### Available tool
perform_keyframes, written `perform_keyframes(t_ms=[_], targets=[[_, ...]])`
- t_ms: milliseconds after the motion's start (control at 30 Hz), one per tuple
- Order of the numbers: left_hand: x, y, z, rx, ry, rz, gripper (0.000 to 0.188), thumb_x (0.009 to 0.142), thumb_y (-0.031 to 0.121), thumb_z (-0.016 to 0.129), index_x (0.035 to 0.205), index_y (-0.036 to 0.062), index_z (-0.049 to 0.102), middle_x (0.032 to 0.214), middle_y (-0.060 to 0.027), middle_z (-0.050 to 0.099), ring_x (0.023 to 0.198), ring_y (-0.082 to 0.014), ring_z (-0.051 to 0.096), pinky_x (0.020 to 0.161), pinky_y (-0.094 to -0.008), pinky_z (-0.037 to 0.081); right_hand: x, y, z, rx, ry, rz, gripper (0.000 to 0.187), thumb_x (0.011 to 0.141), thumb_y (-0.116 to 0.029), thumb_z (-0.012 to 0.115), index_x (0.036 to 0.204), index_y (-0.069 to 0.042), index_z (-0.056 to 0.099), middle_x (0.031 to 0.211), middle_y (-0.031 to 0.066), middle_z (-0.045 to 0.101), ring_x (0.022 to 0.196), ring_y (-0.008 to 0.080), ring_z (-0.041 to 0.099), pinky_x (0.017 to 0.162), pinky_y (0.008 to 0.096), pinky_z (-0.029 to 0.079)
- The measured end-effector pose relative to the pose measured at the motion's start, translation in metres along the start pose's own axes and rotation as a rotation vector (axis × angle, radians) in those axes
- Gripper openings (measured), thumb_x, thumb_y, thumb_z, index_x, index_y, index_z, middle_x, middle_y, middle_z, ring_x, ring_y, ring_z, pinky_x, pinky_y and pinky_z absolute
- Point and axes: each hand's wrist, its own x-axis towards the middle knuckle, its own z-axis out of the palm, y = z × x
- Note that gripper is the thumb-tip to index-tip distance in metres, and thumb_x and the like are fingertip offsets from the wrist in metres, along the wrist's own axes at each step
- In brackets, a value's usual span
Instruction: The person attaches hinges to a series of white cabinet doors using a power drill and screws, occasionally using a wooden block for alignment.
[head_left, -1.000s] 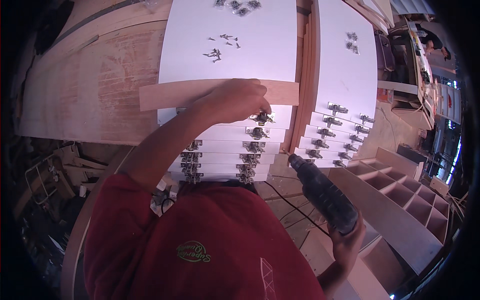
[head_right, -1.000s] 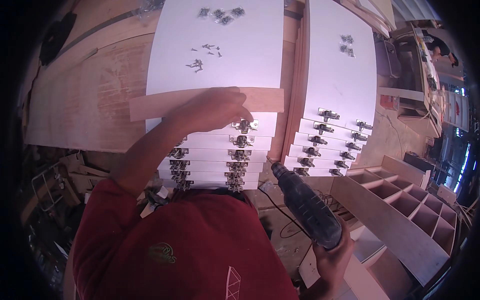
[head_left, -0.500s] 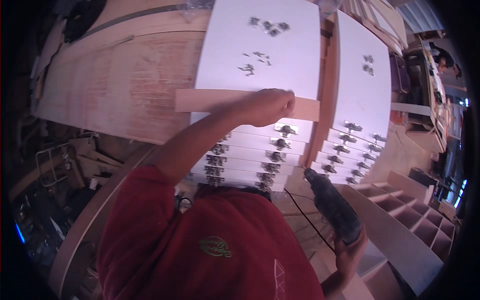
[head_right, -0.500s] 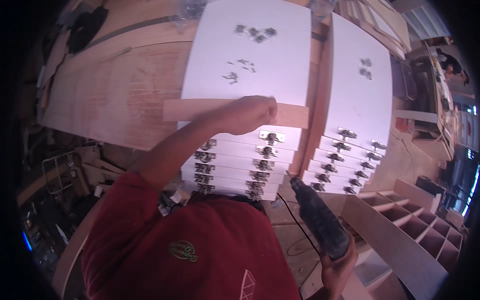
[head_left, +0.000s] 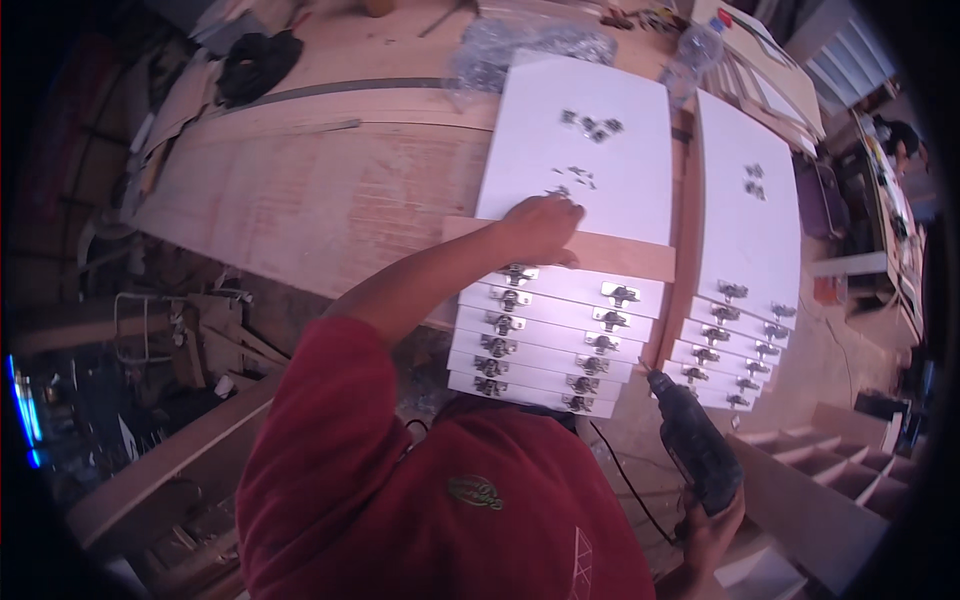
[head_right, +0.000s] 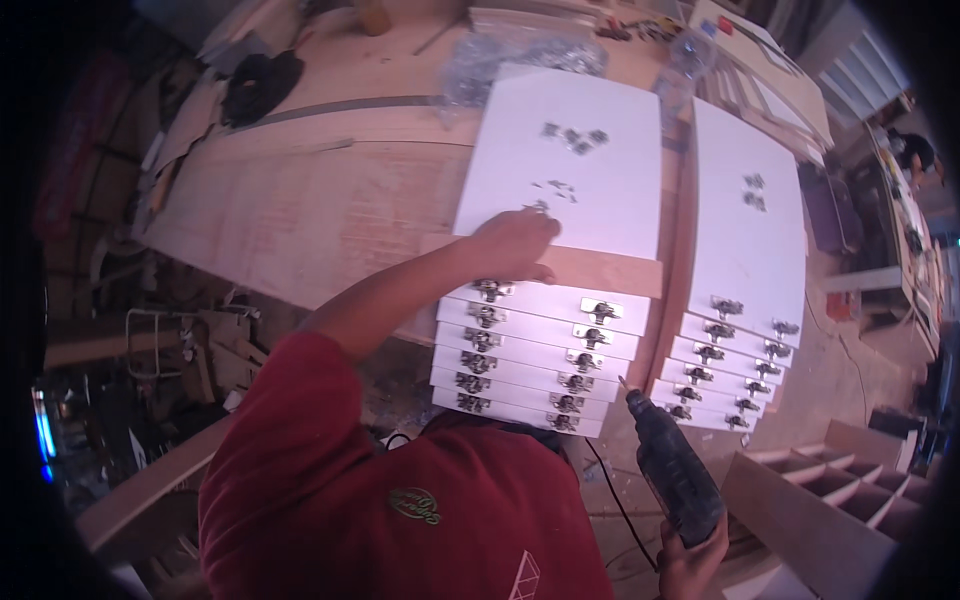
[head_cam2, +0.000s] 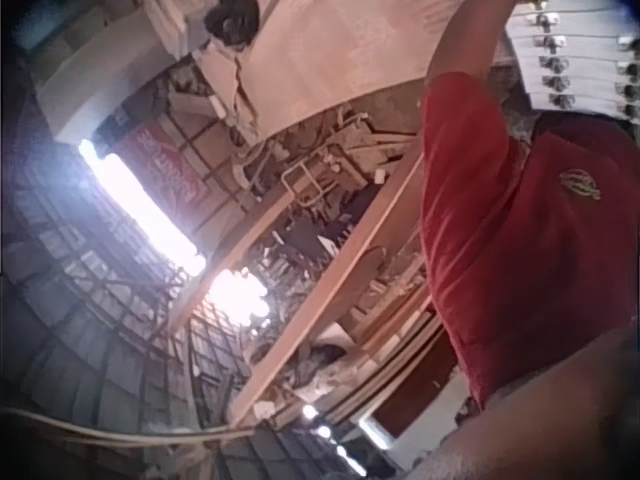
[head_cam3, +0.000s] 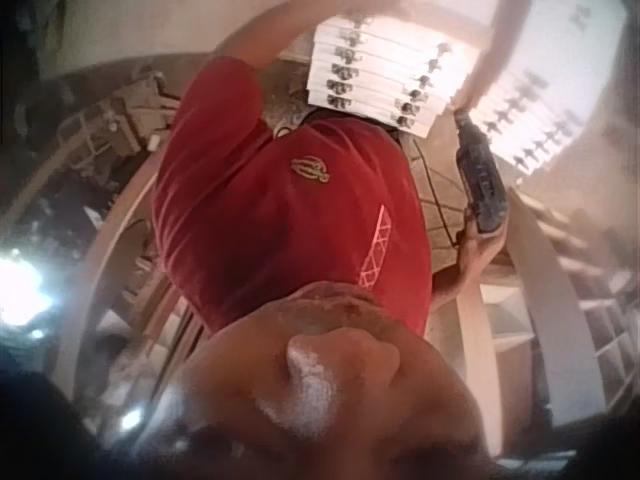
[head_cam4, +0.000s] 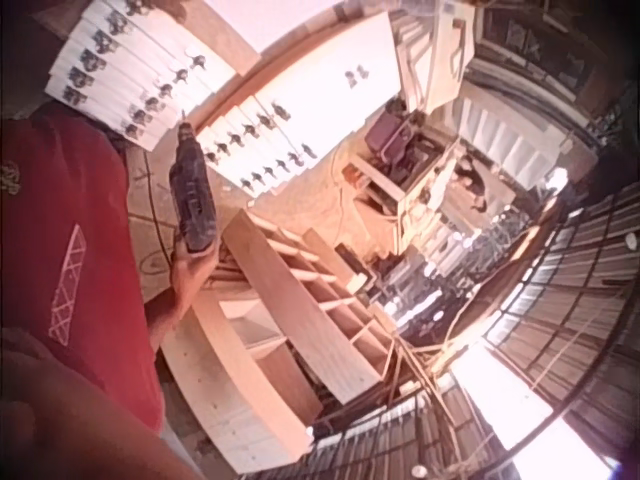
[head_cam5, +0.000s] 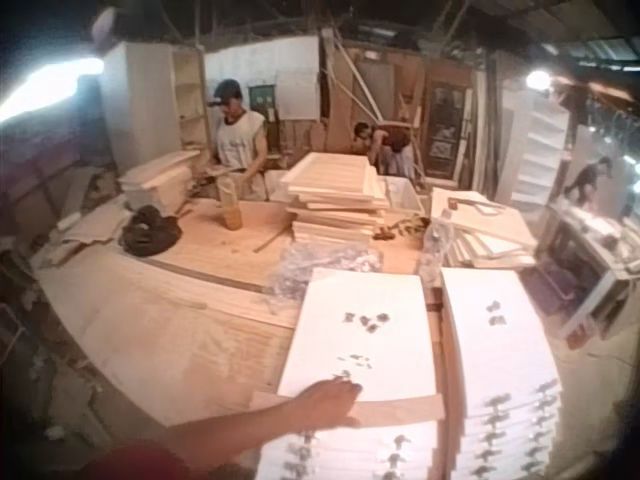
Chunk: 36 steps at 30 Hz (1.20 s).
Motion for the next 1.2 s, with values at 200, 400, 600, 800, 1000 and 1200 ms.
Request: perform_keyframes(t_ms=[200,400,600,800,1000,1200], targets=[[-0.006,0.008,-0.008,0.262,-0.086,0.199,0.067,0.075,0.05,0.086,0.115,0.0008,0.062,0.114,-0.0168,0.066,0.115,-0.0337,0.062,0.096,-0.0439,0.054,-0.021,0.017,0.007,0.105,-0.053,-0.119,0.052,0.078,-0.006,0.076,0.127,0.002,0.061,0.101,0.0062,0.067,0.086,0.013,0.06,0.079,0.0287,0.049],[-0.02,0.003,-0.025,0.142,0.117,0.009,0.063,0.071,0.043,0.087,0.115,0.0032,0.063,0.117,-0.0159,0.067,0.116,-0.0343,0.063,0.096,-0.0456,0.054,-0.035,0.088,-0.016,0.149,-0.183,-0.166,0.044,0.086,-0.012,0.078,0.126,0.001,0.066,0.094,0.0135,0.074,0.05,0.0155,0.057,0.043,0.0298,0.044],[-0.117,-0.041,-0.112,0.081,0.538,-0.278,0.061,0.074,0.042,0.086,0.116,0.0008,0.067,0.114,-0.0222,0.071,0.108,-0.04,0.067,0.095,-0.0463,0.053,-0.061,0.094,-0.006,0.337,-0.13,-0.114,0.049,0.078,-0.005,0.076,0.124,0.001,0.061,0.097,0.0111,0.071,0.07,0.0159,0.065,0.061,0.0293,0.051],[-0.243,-0.059,-0.068,-0.107,0.505,-0.944,0.084,0.077,0.063,0.079,0.121,-0.0057,0.062,0.113,-0.0264,0.071,0.112,-0.0411,0.069,0.096,-0.045,0.054,-0.081,0.073,0.028,0.482,-0.154,0.205,0.05,0.076,0.001,0.077,0.123,0.001,0.059,0.096,0.011,0.074,0.079,0.0174,0.069,0.077,0.0326,0.055],[-0.274,-0.113,0.004,-0.247,0.366,-1.196,0.093,0.076,0.066,0.076,0.12,-0.015,0.062,0.117,-0.033,0.07,0.11,-0.0424,0.07,0.092,-0.0474,0.054,-0.083,0.054,0.076,0.662,-0.282,0.059,0.045,0.076,0.003,0.073,0.119,0.002,0.061,0.096,0.0117,0.075,0.085,0.0183,0.072,0.079,0.0318,0.055],[-0.177,-0.165,-0.031,-0.679,0.473,-1.135,0.086,0.081,0.067,0.071,0.104,-0.0154,0.072,0.104,-0.0266,0.074,0.102,-0.0363,0.071,0.09,-0.0449,0.053,-0.089,0.018,0.12,0.652,-0.174,0.082,0.051,0.073,0.001,0.074,0.122,0.001,0.06,0.097,0.0116,0.073,0.085,0.0187,0.072,0.078,0.0312,0.054]])
